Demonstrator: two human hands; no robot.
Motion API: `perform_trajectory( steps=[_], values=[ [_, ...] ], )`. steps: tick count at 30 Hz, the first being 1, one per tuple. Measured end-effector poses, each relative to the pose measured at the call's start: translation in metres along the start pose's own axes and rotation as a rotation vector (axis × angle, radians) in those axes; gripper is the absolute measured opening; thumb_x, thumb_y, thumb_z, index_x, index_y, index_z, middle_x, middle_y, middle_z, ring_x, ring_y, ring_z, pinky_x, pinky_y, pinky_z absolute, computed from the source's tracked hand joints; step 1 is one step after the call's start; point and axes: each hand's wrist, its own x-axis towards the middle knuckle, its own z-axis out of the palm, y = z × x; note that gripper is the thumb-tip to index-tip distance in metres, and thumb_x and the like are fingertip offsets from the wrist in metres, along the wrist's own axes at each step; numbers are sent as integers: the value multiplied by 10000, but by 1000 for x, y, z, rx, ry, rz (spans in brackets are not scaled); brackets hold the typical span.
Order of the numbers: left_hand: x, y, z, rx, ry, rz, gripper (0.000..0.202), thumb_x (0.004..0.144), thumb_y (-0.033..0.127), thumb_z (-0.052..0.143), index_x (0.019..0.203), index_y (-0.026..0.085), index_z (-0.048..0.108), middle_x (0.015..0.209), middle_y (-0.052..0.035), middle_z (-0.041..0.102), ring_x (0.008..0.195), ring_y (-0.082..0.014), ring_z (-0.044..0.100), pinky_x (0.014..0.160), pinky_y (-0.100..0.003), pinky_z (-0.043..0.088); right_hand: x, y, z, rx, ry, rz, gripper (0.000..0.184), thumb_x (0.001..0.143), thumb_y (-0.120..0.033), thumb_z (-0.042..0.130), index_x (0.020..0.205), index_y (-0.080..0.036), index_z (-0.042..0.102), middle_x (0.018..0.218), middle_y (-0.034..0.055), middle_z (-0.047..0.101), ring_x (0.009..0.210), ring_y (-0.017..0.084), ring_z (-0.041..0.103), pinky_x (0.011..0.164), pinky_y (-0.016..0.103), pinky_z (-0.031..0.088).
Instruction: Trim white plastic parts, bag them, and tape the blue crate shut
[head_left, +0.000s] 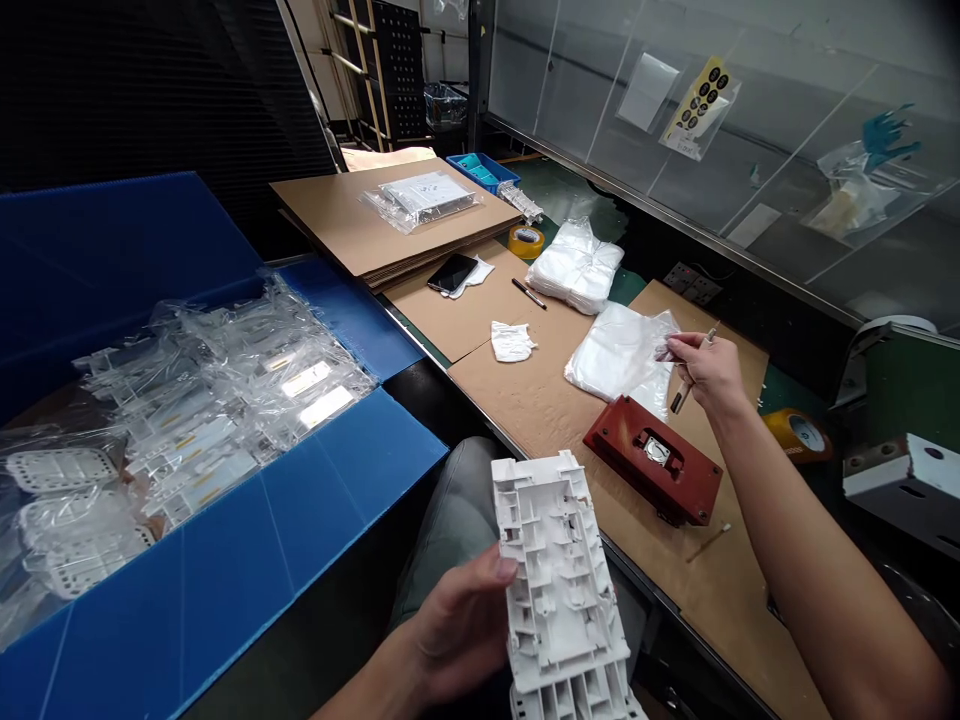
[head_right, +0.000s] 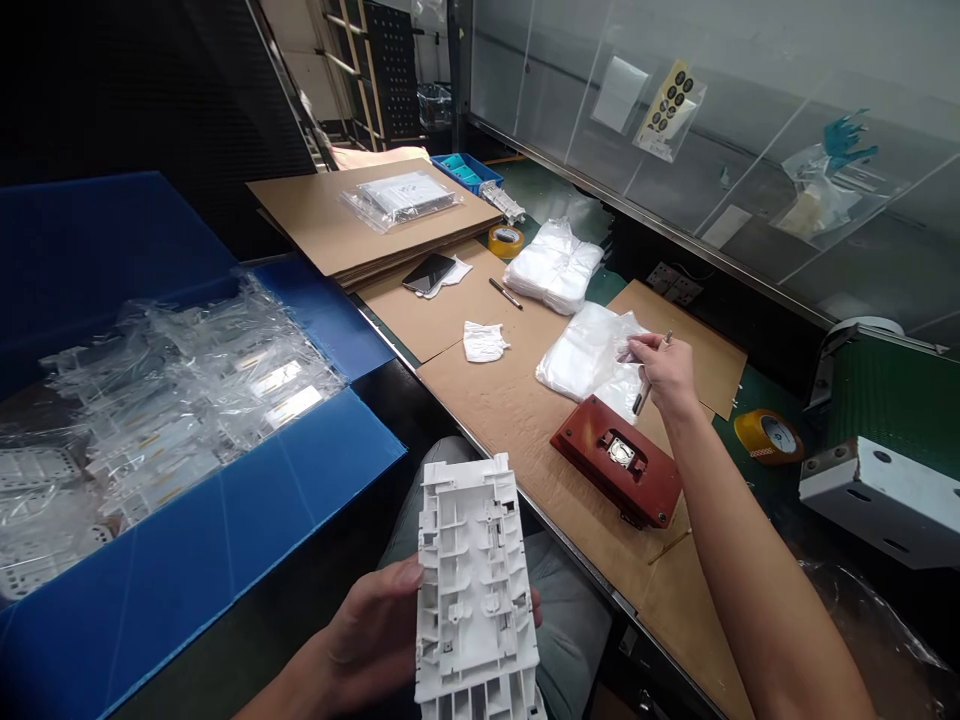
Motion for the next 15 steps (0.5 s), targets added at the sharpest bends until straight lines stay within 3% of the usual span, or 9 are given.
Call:
perform_trajectory(
  steps=[3,5,8,10,12,15],
  values=[
    [0,-1,1,-39,7,-42,693,823,500,662,1345,46,616,1355,-273,625,1322,-439,548,1189,-625,265,-22,-9,-8,67,-88,25,403,493,-273,944,748,-131,666,690,62,702,483,104,558,324,178,247],
    [1,-1,1,-59,13,-67,692,841,514,651,1350,47,611,1366,-266,621,1334,-424,542,1190,-607,281,-40,-13,-13,87,-99,32,454,455,-318,962,740,-143,654,649,25,669,425,65,466,320,180,227],
    [4,0,-1,-21,95,-22,596,789,386,728,1289,71,653,1276,-232,689,1228,-387,631,1112,-559,418,-72,-16,-21,76,-83,18,431,538,-399,943,765,-155,669,608,-21,625,386,33,364,324,180,248],
    [8,1,-6,58,199,49,530,694,248,776,1196,97,699,1100,-182,764,1016,-338,724,956,-473,541,-98,-17,-25,48,-73,-2,386,637,-445,899,814,-161,708,613,-21,626,421,56,433,354,181,322],
    [14,2,-11,155,289,108,494,636,183,794,1121,116,722,980,-144,785,871,-298,744,833,-411,579,-128,-17,-27,18,-88,-10,366,720,-480,844,874,-163,745,635,2,657,490,98,536,418,200,422],
    [25,2,-16,233,318,125,488,665,239,821,1130,138,715,1083,-147,769,951,-310,731,867,-442,581,-177,-14,-22,-8,-171,28,382,739,-488,826,921,-157,772,752,61,741,635,175,666,575,277,546]
  ],
)
